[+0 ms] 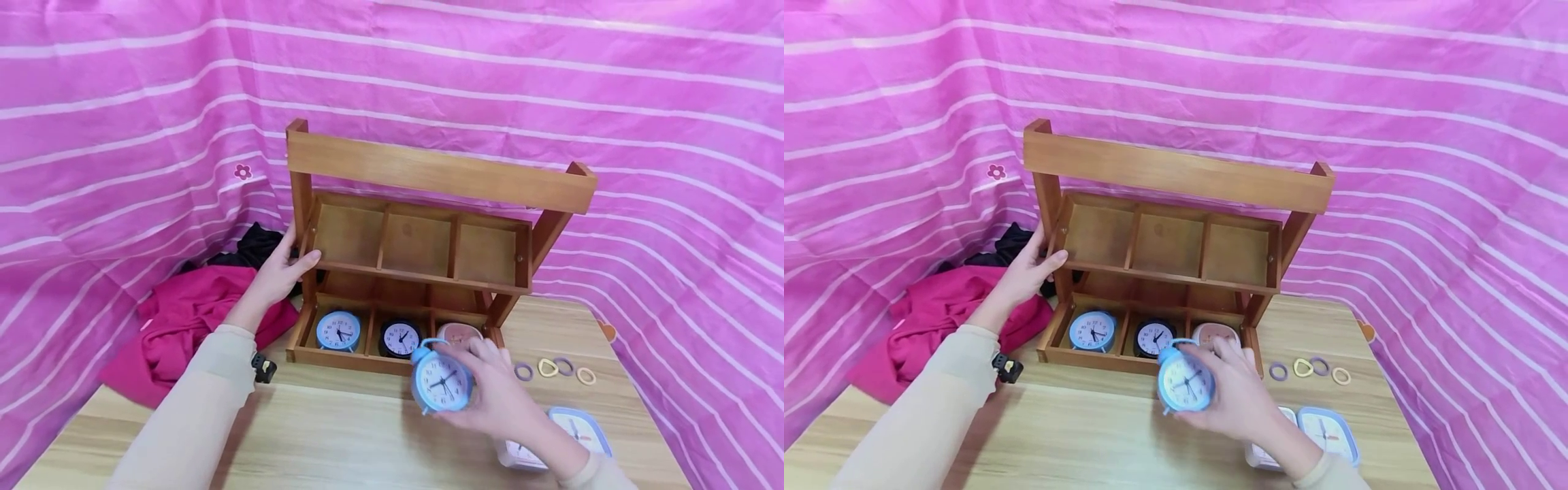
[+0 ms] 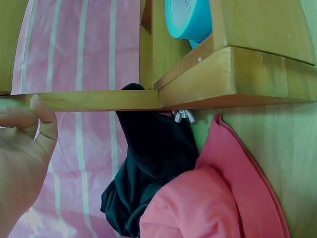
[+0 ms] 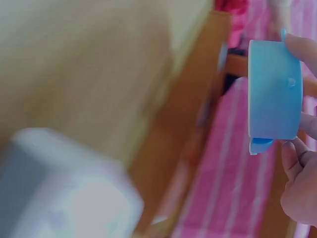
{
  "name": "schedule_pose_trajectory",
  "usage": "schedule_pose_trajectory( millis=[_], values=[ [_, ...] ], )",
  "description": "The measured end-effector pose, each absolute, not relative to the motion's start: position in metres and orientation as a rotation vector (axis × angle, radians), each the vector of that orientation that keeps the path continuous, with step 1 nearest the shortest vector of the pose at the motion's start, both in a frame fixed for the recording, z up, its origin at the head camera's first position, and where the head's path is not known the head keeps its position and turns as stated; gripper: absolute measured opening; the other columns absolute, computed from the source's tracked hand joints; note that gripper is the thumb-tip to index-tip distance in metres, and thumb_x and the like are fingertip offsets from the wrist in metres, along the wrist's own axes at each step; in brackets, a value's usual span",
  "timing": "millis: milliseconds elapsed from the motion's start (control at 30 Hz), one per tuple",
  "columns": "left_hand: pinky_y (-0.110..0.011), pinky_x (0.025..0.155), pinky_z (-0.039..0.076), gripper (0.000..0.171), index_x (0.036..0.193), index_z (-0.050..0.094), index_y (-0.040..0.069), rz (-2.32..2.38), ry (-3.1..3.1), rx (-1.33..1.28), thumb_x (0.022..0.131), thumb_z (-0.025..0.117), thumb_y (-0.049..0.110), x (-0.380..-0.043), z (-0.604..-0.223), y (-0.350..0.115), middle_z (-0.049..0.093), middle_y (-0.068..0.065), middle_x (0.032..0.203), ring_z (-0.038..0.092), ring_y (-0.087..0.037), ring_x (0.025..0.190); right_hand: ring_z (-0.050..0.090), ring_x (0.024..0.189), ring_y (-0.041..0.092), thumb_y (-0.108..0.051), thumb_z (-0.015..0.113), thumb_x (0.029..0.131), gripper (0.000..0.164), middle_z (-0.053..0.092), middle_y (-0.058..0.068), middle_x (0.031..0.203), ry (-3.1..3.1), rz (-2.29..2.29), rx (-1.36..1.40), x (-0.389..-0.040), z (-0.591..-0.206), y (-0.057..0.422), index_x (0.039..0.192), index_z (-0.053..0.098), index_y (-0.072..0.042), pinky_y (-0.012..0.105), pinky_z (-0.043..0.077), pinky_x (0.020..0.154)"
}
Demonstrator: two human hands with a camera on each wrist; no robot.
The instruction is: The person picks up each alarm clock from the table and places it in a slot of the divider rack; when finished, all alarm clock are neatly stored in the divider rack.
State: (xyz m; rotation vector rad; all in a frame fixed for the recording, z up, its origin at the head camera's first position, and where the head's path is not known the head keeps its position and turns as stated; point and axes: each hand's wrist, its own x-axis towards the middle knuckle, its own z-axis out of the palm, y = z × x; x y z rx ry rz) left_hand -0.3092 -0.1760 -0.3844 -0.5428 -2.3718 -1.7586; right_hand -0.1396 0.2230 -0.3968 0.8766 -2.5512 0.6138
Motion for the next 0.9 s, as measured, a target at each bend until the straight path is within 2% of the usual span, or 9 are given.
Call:
schedule_pose_trajectory(
  millis=[233, 400, 633, 700, 833, 900],
  values=[
    [-0.034, 0.068, 0.047, 0.087, 0.167, 0.004, 0.043, -1.783, -2.373, -0.536, 0.106, 0.062, 0.022, -0.311, -0.389, -0.173, 0.032, -0.019, 0.16, 0.059, -0.044, 0.095, 0.049, 0.111, 0.017, -0.052, 0.101, 0.058, 0.101, 0.062, -0.004, 0.118, -2.505, 0.676, 0.92, -0.172, -0.336, 0.188, 0.144, 0.06, -0.018, 0.042, 0.032, 0.085],
    [-0.036, 0.073, 0.051, 0.083, 0.167, 0.009, 0.046, -1.794, -2.355, -0.559, 0.107, 0.062, 0.021, -0.313, -0.39, -0.169, 0.035, -0.019, 0.159, 0.062, -0.044, 0.098, 0.048, 0.112, 0.022, -0.05, 0.1, 0.061, 0.097, 0.06, 0.001, 0.12, -2.436, 0.709, 0.896, -0.205, -0.303, 0.169, 0.143, 0.06, -0.015, 0.044, 0.031, 0.085],
    [-0.037, 0.075, 0.053, 0.082, 0.167, 0.009, 0.045, -1.767, -2.355, -0.575, 0.107, 0.061, 0.022, -0.313, -0.389, -0.171, 0.034, -0.018, 0.161, 0.063, -0.046, 0.1, 0.048, 0.114, 0.026, -0.053, 0.097, 0.065, 0.093, 0.06, 0.004, 0.122, -2.39, 0.684, 0.884, -0.248, -0.285, 0.134, 0.143, 0.061, -0.017, 0.045, 0.032, 0.087],
    [-0.041, 0.076, 0.054, 0.082, 0.167, 0.009, 0.046, -1.756, -2.363, -0.575, 0.107, 0.061, 0.025, -0.313, -0.388, -0.173, 0.033, -0.016, 0.163, 0.064, -0.046, 0.101, 0.048, 0.115, 0.026, -0.053, 0.096, 0.066, 0.092, 0.06, 0.005, 0.123, -2.388, 0.668, 0.875, -0.256, -0.281, 0.122, 0.143, 0.061, -0.018, 0.046, 0.034, 0.087],
    [-0.053, 0.087, 0.056, 0.081, 0.166, 0.008, 0.049, -1.761, -2.374, -0.562, 0.107, 0.061, 0.029, -0.312, -0.387, -0.177, 0.027, -0.013, 0.168, 0.063, -0.044, 0.114, 0.049, 0.119, 0.027, -0.057, 0.095, 0.068, 0.091, 0.06, 0.006, 0.127, -2.427, 0.62, 0.852, -0.27, -0.278, 0.1, 0.144, 0.061, -0.019, 0.049, 0.037, 0.091],
    [-0.055, 0.088, 0.056, 0.082, 0.166, 0.008, 0.049, -1.753, -2.385, -0.545, 0.107, 0.061, 0.03, -0.31, -0.388, -0.178, 0.027, -0.014, 0.168, 0.063, -0.045, 0.115, 0.049, 0.12, 0.027, -0.059, 0.094, 0.068, 0.092, 0.06, 0.006, 0.129, -2.461, 0.603, 0.838, -0.274, -0.278, 0.091, 0.144, 0.061, -0.019, 0.049, 0.039, 0.093]
  ],
)
